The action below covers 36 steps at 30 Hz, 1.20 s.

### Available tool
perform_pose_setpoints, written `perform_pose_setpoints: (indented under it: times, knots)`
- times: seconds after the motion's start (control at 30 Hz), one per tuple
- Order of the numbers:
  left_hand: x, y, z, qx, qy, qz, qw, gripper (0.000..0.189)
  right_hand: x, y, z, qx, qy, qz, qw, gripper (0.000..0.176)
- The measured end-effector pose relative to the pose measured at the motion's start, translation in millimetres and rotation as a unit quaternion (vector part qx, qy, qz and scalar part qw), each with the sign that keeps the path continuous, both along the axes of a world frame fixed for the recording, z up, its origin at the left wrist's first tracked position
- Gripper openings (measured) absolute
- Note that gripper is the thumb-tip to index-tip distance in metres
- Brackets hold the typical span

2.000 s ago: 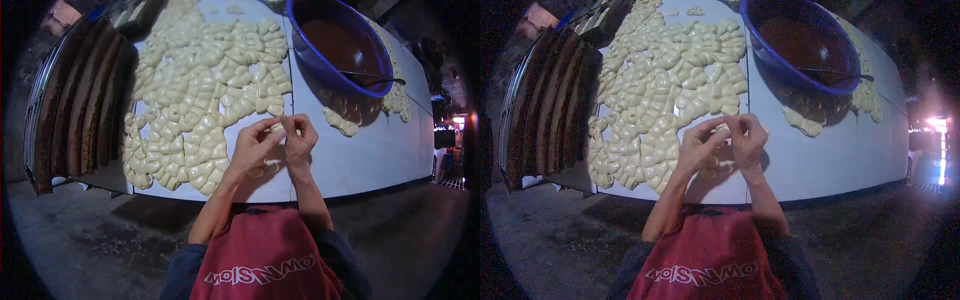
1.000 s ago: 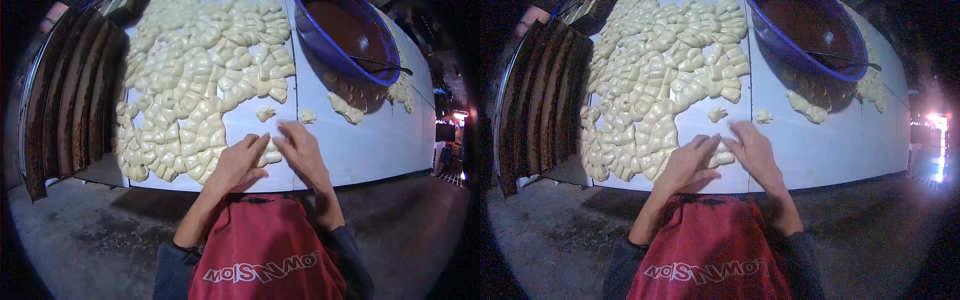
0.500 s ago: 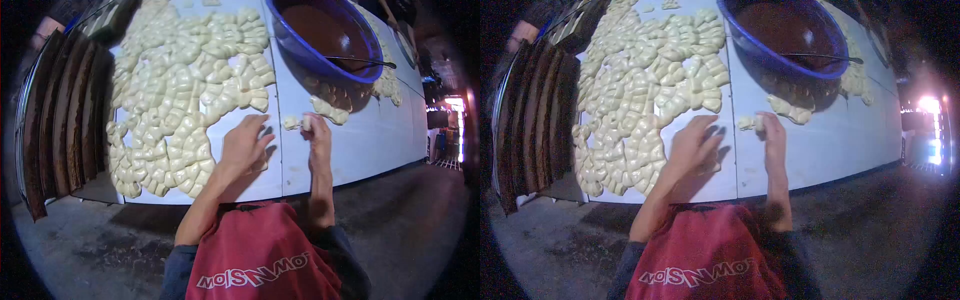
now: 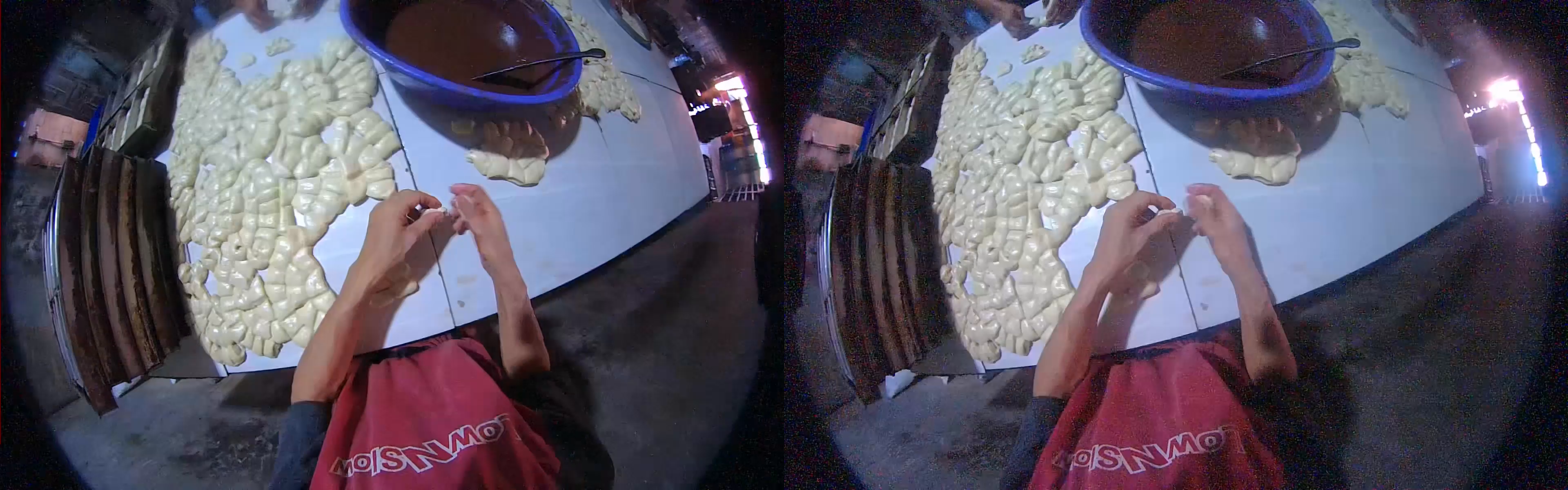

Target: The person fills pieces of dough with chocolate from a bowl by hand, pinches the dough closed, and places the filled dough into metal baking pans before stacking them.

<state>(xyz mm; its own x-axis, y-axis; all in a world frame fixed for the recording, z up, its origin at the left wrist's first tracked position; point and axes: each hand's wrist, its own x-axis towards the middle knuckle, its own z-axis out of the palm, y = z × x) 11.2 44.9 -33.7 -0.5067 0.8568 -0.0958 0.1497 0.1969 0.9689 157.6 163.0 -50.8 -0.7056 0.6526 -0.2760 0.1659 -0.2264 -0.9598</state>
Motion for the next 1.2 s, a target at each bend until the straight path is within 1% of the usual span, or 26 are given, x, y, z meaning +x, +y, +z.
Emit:
perform_pose_setpoints:
  times: [0.03,0.07,0.13,0.17,0.23,0.27,0.3,0.37,0.47,0.5,0.53,0.57,0.6,0.63,0.7,0.73,0.77,0.83,0.9,0.93,0.97,1.07,1.1,1.13,1.17,1.2]
  knots:
    - [-1.6,-6.5,6.0,0.005,0.006,-0.009,1.000,0.026,-11.6,-8.6,-0.5,0.012,0.021,0.030,0.999,0.035]
    - [-3.7,-11.8,12.7,-0.002,0.021,0.001,1.000,0.030,-22.6,-15.1,-2.7,-0.016,0.064,0.066,0.996,0.034]
    - [-7.9,-22.3,22.4,-0.014,0.049,0.024,0.998,0.039,-32.4,-22.1,11.8,-0.096,0.023,0.092,0.991,0.032]
    - [-11.5,-30.6,22.4,-0.023,0.079,0.020,0.996,0.048,-36.0,-22.6,14.1,-0.104,0.010,0.101,0.989,0.031]
    - [-14.5,-48.6,13.2,-0.007,0.159,0.031,0.987,0.046,-37.9,-22.7,14.3,-0.121,-0.017,0.113,0.986,0.030]
    - [-16.7,-57.0,10.8,-0.001,0.199,0.035,0.979,0.045,-41.4,-27.2,11.6,-0.099,-0.018,0.121,0.987,0.030]
    - [-21.1,-63.3,14.0,-0.036,0.246,0.017,0.968,0.041,-44.2,-31.8,7.1,-0.076,-0.020,0.129,0.989,0.029]
    - [-21.0,-72.1,10.0,-0.020,0.248,0.043,0.968,0.033,-52.4,-42.6,2.5,-0.065,0.000,0.118,0.991,0.029]
    - [-23.4,-79.9,9.3,-0.054,0.277,0.070,0.957,0.029,-62.9,-57.2,27.5,0.016,-0.049,0.171,0.984,0.031]
    - [-23.4,-82.1,8.9,-0.070,0.284,0.078,0.953,0.029,-66.1,-59.5,7.4,0.036,0.002,0.170,0.985,0.030]
    - [-23.2,-85.6,-2.1,-0.063,0.203,0.095,0.973,0.029,-72.2,-61.4,-5.0,0.054,0.038,0.160,0.985,0.026]
    - [-22.5,-89.8,-22.2,-0.056,0.121,0.111,0.985,0.029,-69.7,-59.4,-9.8,0.063,-0.004,0.171,0.983,0.022]
    - [-23.5,-92.0,-12.8,-0.092,0.213,0.085,0.969,0.028,-70.3,-60.1,-0.9,0.073,-0.047,0.181,0.980,0.018]
    - [-24.4,-94.2,-3.3,-0.124,0.304,0.063,0.942,0.027,-69.9,-61.4,1.0,0.029,-0.046,0.188,0.981,0.018]
    - [-20.3,-94.9,-7.9,-0.113,0.389,0.076,0.911,0.026,-68.5,-63.8,5.5,-0.060,-0.043,0.202,0.977,0.018]
    - [-16.8,-94.2,-7.6,-0.107,0.430,0.083,0.893,0.025,-66.6,-64.4,12.0,-0.112,0.004,0.184,0.977,0.017]
    - [-11.2,-95.2,-4.7,-0.165,0.417,0.062,0.892,0.030,-63.9,-64.9,21.8,-0.162,0.050,0.166,0.971,0.016]
    - [-11.3,-95.7,-19.9,-0.153,0.462,0.071,0.870,0.036,-55.1,-57.4,19.9,-0.248,0.172,0.152,0.941,0.015]
    - [-12.3,-96.7,-27.1,-0.155,0.498,0.068,0.851,0.046,-55.1,-50.8,28.4,-0.235,0.224,0.108,0.940,0.014]
    - [-13.6,-98.1,-25.9,-0.138,0.460,0.070,0.874,0.047,-53.7,-47.7,32.1,-0.226,0.251,0.081,0.938,0.014]
    - [-16.7,-98.9,-22.9,-0.118,0.422,0.072,0.896,0.048,-52.0,-42.8,29.7,-0.207,0.199,0.058,0.956,0.018]
    - [-22.2,-94.5,-8.8,-0.026,0.300,0.097,0.949,0.052,-58.3,-53.4,41.1,-0.244,0.193,-0.004,0.950,0.017]
    - [-19.8,-91.8,-4.0,-0.006,0.247,0.102,0.964,0.052,-55.9,-53.2,31.8,-0.232,0.206,0.018,0.951,0.025]
    - [-17.3,-88.4,9.0,0.012,0.194,0.107,0.975,0.052,-54.7,-57.2,36.4,-0.230,0.202,0.017,0.952,0.027]
    - [-12.5,-81.9,27.9,-0.061,-0.022,0.112,0.992,0.051,-54.9,-64.4,44.6,-0.230,0.197,0.017,0.953,0.030]
    - [-12.6,-73.9,21.3,-0.011,-0.133,0.091,0.987,0.041,-56.2,-68.9,49.1,-0.229,0.193,0.017,0.954,0.032]
